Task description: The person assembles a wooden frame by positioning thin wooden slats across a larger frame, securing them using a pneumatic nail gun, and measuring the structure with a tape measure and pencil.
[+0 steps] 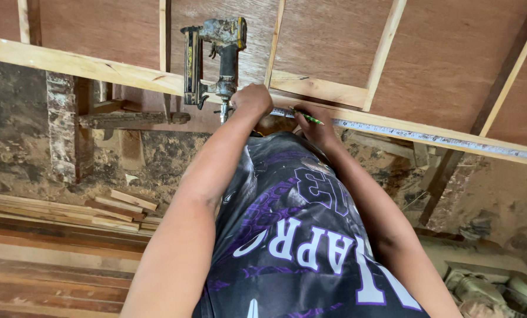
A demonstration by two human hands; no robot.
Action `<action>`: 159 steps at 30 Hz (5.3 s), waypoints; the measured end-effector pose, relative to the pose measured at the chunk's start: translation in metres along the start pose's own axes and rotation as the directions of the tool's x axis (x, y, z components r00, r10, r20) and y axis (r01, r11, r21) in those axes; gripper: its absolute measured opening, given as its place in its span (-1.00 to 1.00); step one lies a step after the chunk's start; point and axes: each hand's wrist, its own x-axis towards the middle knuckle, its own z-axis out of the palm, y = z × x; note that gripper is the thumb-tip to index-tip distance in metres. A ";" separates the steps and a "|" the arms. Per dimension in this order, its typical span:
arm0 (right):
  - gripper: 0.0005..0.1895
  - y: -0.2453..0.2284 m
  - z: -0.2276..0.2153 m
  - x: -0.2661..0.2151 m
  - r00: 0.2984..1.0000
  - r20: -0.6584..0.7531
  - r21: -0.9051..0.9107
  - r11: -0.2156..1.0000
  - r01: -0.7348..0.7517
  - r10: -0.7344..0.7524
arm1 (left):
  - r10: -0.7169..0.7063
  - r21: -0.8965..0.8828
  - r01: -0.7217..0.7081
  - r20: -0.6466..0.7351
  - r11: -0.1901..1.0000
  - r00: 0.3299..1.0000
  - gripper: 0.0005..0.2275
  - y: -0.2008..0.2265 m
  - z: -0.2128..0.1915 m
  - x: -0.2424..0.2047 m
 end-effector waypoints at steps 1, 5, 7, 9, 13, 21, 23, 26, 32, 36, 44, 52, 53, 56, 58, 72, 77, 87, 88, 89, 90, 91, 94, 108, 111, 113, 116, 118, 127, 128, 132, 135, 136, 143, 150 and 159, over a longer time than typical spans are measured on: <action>-0.75 0.001 0.001 0.000 0.997 0.019 0.030 0.997 -0.073 0.073 | -0.004 0.006 0.004 0.007 1.000 1.000 -0.64 0.001 0.000 0.001; -0.77 0.014 0.007 0.002 0.994 -0.034 -0.129 0.987 0.097 -0.102 | -0.010 0.001 0.010 0.013 1.000 1.000 -0.63 0.001 0.003 0.005; -0.79 0.019 0.007 0.004 0.978 -0.035 -0.181 0.964 0.196 -0.206 | -0.008 -0.002 0.008 0.003 1.000 1.000 -0.62 0.001 0.007 0.008; -0.78 0.019 0.008 0.004 0.984 -0.030 -0.200 0.966 0.165 -0.175 | -0.012 0.008 0.012 -0.012 1.000 1.000 -0.60 0.002 0.009 0.010; -0.76 0.012 0.009 0.004 0.995 -0.031 -0.151 0.985 0.086 -0.092 | 0.004 0.030 -0.004 0.000 1.000 1.000 -0.62 0.004 0.009 0.012; -0.76 0.002 0.004 0.005 0.997 0.023 -0.218 0.973 0.073 -0.070 | -0.010 0.031 0.009 0.031 0.999 0.999 -0.63 0.005 0.001 0.005; -0.78 0.000 0.002 0.008 0.999 0.032 -0.253 0.967 0.030 -0.022 | -0.002 0.033 0.001 0.036 0.999 0.999 -0.64 0.005 0.001 0.004; -0.83 0.010 -0.003 0.015 1.000 0.004 -0.277 0.961 0.010 -0.009 | 0.002 0.031 -0.003 0.030 1.000 1.000 -0.65 0.005 0.002 0.006; -0.88 0.043 -0.034 0.016 0.994 -0.078 -0.013 0.997 0.076 -0.076 | 0.011 0.025 -0.011 0.011 1.000 1.000 -0.67 0.004 0.007 0.011; -0.50 0.019 -0.041 0.003 0.956 -0.104 0.165 0.953 -0.255 0.274 | 0.015 0.027 -0.015 0.007 1.000 1.000 -0.67 0.004 0.007 0.012; -0.66 0.021 -0.047 -0.003 0.942 0.140 0.783 0.549 -0.293 0.304 | 0.010 0.017 -0.010 -0.011 1.000 1.000 -0.67 0.004 0.009 0.014; -0.48 0.006 -0.047 -0.011 0.932 0.305 0.880 0.314 -0.355 0.198 | -0.002 0.003 0.002 0.004 1.000 1.000 -0.67 0.003 0.009 0.015; -0.59 0.008 -0.043 -0.010 0.948 0.257 0.828 0.463 -0.316 0.188 | -0.003 -0.001 0.003 0.005 1.000 1.000 -0.66 0.003 0.009 0.015; -0.84 0.022 -0.031 -0.011 0.983 0.138 0.557 0.811 -0.179 0.122 | -0.013 -0.004 0.013 0.027 1.000 1.000 -0.64 0.004 0.009 0.015; -0.78 0.033 -0.024 -0.008 0.994 0.089 0.331 0.940 -0.083 0.056 | -0.018 0.003 0.018 0.042 1.000 0.999 -0.63 0.004 0.008 0.014; -0.79 0.018 -0.002 0.010 0.994 0.037 -0.008 0.995 0.102 -0.102 | 0.007 -0.002 -0.006 0.014 1.000 1.000 -0.65 0.002 0.011 0.016; -0.81 0.017 0.005 0.019 0.989 0.003 -0.150 0.977 0.149 -0.150 | 0.005 0.006 -0.005 0.037 1.000 0.999 -0.64 0.003 0.009 0.016; -0.80 0.033 0.009 0.019 0.997 -0.037 -0.092 0.994 0.063 -0.067 | 0.004 0.023 -0.004 0.025 1.000 1.000 -0.63 0.004 0.007 0.015; -0.80 0.031 0.009 0.019 0.994 -0.047 -0.139 0.986 0.088 -0.096 | 0.000 0.020 0.000 0.021 1.000 1.000 -0.65 0.004 0.008 0.015; -0.81 0.029 0.009 0.018 0.993 -0.041 -0.159 0.982 0.102 -0.109 | -0.002 0.016 0.002 0.016 1.000 1.000 -0.66 0.004 0.008 0.014; -0.81 0.026 0.009 0.017 0.992 -0.035 -0.179 0.977 0.115 -0.123 | -0.005 0.011 0.005 0.011 1.000 1.000 -0.67 0.005 0.009 0.014; -0.82 0.023 0.008 0.016 0.990 -0.028 -0.199 0.971 0.129 -0.138 | -0.005 0.011 0.005 0.013 1.000 1.000 -0.68 0.005 0.009 0.015; -0.80 0.016 0.005 0.012 0.998 0.046 -0.086 0.996 -0.038 0.042 | -0.004 0.013 0.004 0.006 1.000 1.000 -0.69 0.004 0.011 0.016; -0.80 0.010 0.004 0.010 0.999 0.049 -0.070 0.998 0.001 0.002 | -0.009 0.024 0.009 -0.022 1.000 1.000 -0.67 0.004 0.014 0.018; -0.81 0.024 -0.006 0.014 0.998 -0.002 -0.065 0.996 0.064 -0.065 | -0.031 -0.012 0.030 -0.025 0.999 0.999 -0.70 0.004 0.018 0.019; -0.81 0.038 -0.021 0.016 0.994 -0.065 -0.037 0.996 0.084 -0.086 | -0.012 0.009 0.012 -0.034 1.000 0.999 -0.68 0.004 0.017 0.020; -0.80 0.057 -0.057 0.006 0.991 -0.130 0.071 0.997 -0.008 0.017 | -0.009 0.020 0.010 -0.018 1.000 1.000 -0.66 0.004 0.015 0.016; -0.78 0.067 -0.080 -0.008 0.984 -0.177 0.091 0.996 0.012 0.005 | -0.011 0.028 0.012 -0.002 1.000 1.000 -0.66 0.006 0.013 0.013; -0.79 0.077 -0.082 -0.028 0.983 -0.149 -0.110 0.990 0.089 -0.105 | -0.039 0.056 0.038 0.028 0.998 0.999 -0.63 0.009 0.006 0.010; -0.80 0.075 -0.078 -0.030 0.984 -0.158 -0.094 0.994 0.063 -0.077 | -0.038 0.062 0.036 0.033 0.997 0.999 -0.63 0.009 0.006 0.009; -0.80 0.065 -0.068 -0.029 0.986 -0.164 -0.057 0.998 0.031 -0.040 | -0.038 0.067 0.035 0.052 0.997 0.998 -0.62 0.010 0.002 0.009; -0.80 0.063 -0.065 -0.028 0.984 -0.172 -0.078 0.996 0.030 -0.043 | -0.045 0.059 0.043 0.037 0.997 0.998 -0.63 0.011 0.004 0.009; -0.80 0.063 -0.064 -0.028 0.983 -0.179 -0.090 0.996 0.025 -0.041 | -0.047 0.063 0.044 0.042 0.997 0.998 -0.62 0.011 0.004 0.009; -0.81 0.058 -0.060 -0.029 0.987 -0.162 -0.128 0.991 -0.038 0.017 | -0.047 0.097 0.041 0.057 0.994 0.997 -0.61 0.011 0.003 0.012; -0.82 0.063 -0.059 -0.027 0.978 -0.175 -0.195 0.978 0.078 -0.113 | -0.055 0.107 0.046 0.076 0.993 0.996 -0.61 0.012 0.000 0.009; -0.80 0.068 -0.056 -0.025 0.969 -0.183 -0.229 0.965 0.125 -0.169 | -0.053 0.093 0.046 0.076 0.995 0.996 -0.63 0.012 -0.001 0.007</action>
